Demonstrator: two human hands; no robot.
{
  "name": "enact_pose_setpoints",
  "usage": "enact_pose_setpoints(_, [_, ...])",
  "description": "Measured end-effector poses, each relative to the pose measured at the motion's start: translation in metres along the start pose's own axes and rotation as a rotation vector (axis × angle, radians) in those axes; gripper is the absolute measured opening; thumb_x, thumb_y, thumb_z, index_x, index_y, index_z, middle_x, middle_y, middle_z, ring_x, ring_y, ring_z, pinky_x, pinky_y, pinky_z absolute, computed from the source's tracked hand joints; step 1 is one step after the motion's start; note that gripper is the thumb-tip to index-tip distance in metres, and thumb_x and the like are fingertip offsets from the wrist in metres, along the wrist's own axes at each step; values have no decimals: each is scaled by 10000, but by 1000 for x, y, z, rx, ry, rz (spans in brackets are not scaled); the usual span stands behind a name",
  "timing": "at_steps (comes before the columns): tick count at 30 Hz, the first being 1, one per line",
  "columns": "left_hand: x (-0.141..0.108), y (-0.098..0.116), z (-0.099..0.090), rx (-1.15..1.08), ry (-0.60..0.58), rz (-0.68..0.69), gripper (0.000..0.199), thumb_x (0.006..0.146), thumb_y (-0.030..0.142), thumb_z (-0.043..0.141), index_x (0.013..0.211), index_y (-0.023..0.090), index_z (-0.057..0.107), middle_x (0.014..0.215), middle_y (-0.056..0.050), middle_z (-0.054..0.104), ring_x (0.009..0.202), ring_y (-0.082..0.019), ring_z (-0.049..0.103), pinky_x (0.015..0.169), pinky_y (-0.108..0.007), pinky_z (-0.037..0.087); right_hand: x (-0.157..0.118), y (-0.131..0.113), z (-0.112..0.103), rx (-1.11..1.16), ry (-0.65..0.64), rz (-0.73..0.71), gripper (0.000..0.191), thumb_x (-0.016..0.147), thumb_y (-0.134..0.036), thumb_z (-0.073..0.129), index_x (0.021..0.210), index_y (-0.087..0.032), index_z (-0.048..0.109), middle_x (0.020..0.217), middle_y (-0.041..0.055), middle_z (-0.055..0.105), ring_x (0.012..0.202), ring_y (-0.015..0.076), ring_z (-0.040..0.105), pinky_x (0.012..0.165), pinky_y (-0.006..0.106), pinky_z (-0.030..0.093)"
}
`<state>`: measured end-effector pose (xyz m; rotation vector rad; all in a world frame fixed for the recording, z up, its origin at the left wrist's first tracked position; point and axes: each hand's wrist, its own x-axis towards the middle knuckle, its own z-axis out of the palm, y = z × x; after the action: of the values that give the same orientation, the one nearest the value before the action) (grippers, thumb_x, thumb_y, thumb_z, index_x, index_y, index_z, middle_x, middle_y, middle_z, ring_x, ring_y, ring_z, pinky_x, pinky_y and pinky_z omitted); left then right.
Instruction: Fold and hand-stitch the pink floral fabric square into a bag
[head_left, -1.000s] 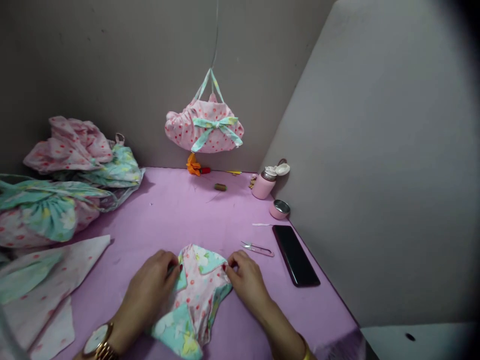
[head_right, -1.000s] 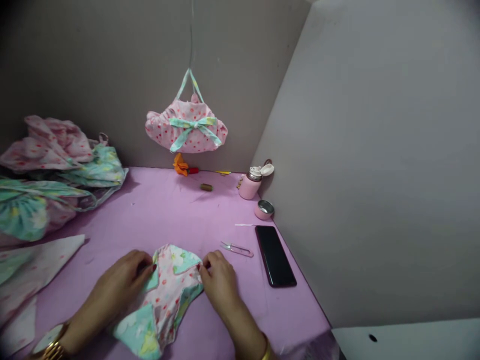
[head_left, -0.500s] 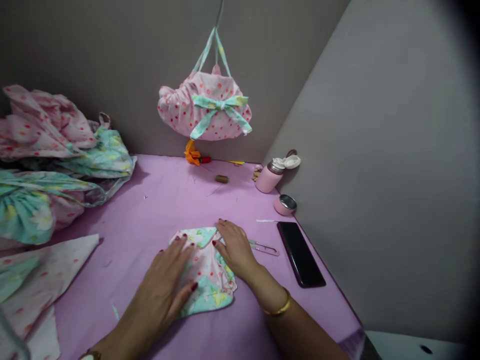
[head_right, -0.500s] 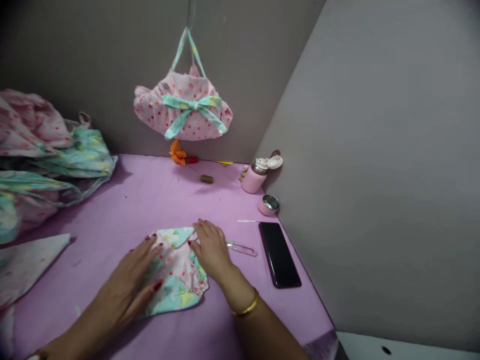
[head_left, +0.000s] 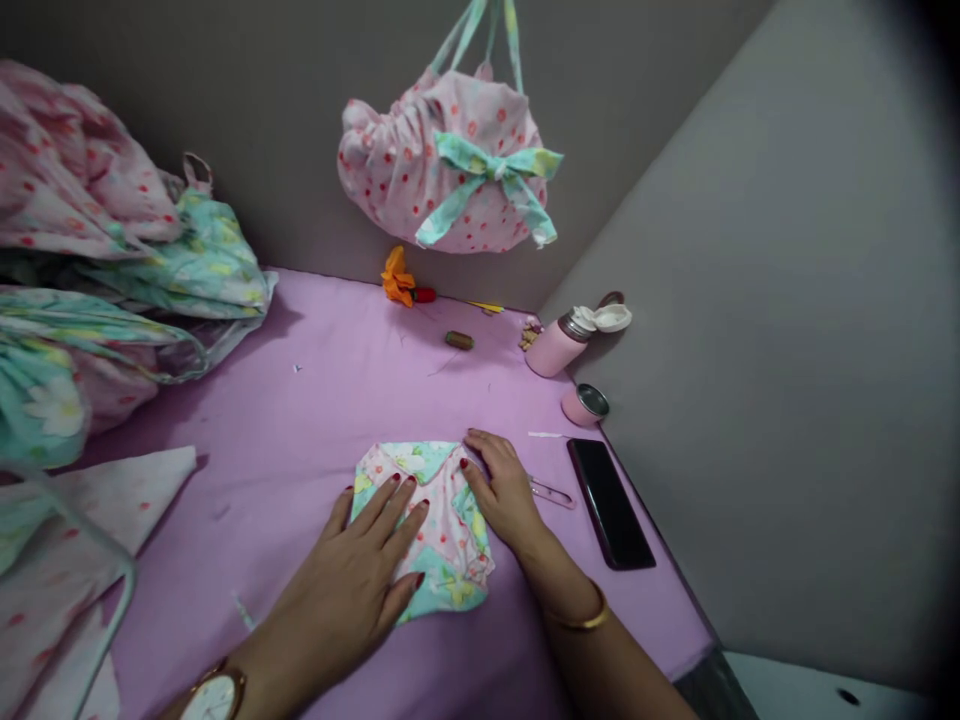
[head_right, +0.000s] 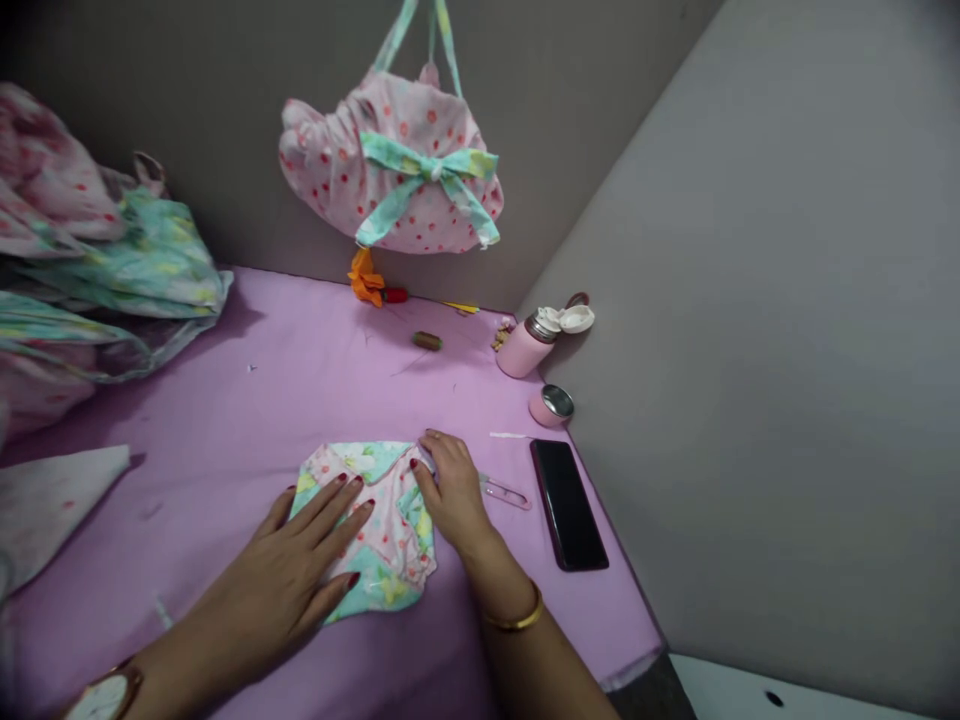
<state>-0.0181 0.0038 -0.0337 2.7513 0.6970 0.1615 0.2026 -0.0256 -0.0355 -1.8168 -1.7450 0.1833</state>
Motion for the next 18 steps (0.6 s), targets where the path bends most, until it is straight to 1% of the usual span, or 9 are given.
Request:
enact_pose_setpoints(3, [1, 2, -2, -31, -5, -14, 500, 876, 348, 366, 1351, 225, 272, 1439, -127, 285, 1317, -304, 196, 989, -590, 186, 0, -2, 0, 6, -5, -22, 246, 849, -183, 461, 1081, -161, 537, 1120, 112, 558, 1058, 220, 476, 919, 384, 379])
enact_pose_setpoints(7, [1, 2, -6, -58, 1, -13, 501, 872, 340, 379, 1347, 217, 282, 1431, -138, 298, 1311, -309, 208, 994, -586, 181, -1, 1, 2, 35, 21, -33, 234, 838, -187, 474, 1061, -165, 546, 1092, 112, 570, 1029, 230, 489, 899, 403, 386])
enact_pose_setpoints(10, [1, 3, -10, -68, 6, -11, 503, 867, 322, 397, 1345, 215, 284, 1428, -140, 303, 1311, -305, 207, 996, -584, 188, -1, 5, 3, 69, 73, -38, 217, 834, -206, 486, 1037, -173, 553, 1068, 112, 572, 1014, 242, 491, 883, 423, 389])
enact_pose_setpoints(13, [-1, 6, -13, -88, 23, -35, 511, 859, 320, 428, 1339, 206, 295, 1421, -153, 309, 1307, -299, 223, 1002, -565, 209, -2, 1, 0, 111, 146, -56, 187, 850, -200, 463, 1014, -174, 549, 1046, 113, 563, 1008, 241, 487, 876, 427, 386])
enact_pose_setpoints(16, [-10, 10, -14, -111, 120, -101, 512, 847, 301, 462, 1322, 169, 327, 1430, -183, 267, 1308, -321, 202, 1004, -570, 200, -13, -15, -9, 158, 192, -97, 152, 870, -188, 432, 973, -186, 543, 953, 89, 573, 939, 220, 511, 821, 395, 417])
enact_pose_setpoints(18, [-21, 15, -14, -176, 213, -148, 478, 846, 279, 468, 1297, 156, 369, 1418, -188, 285, 1294, -323, 232, 1003, -548, 223, -28, -27, -18, 186, 170, -147, 110, 863, -211, 463, 935, -191, 544, 862, 64, 579, 853, 205, 528, 747, 357, 443])
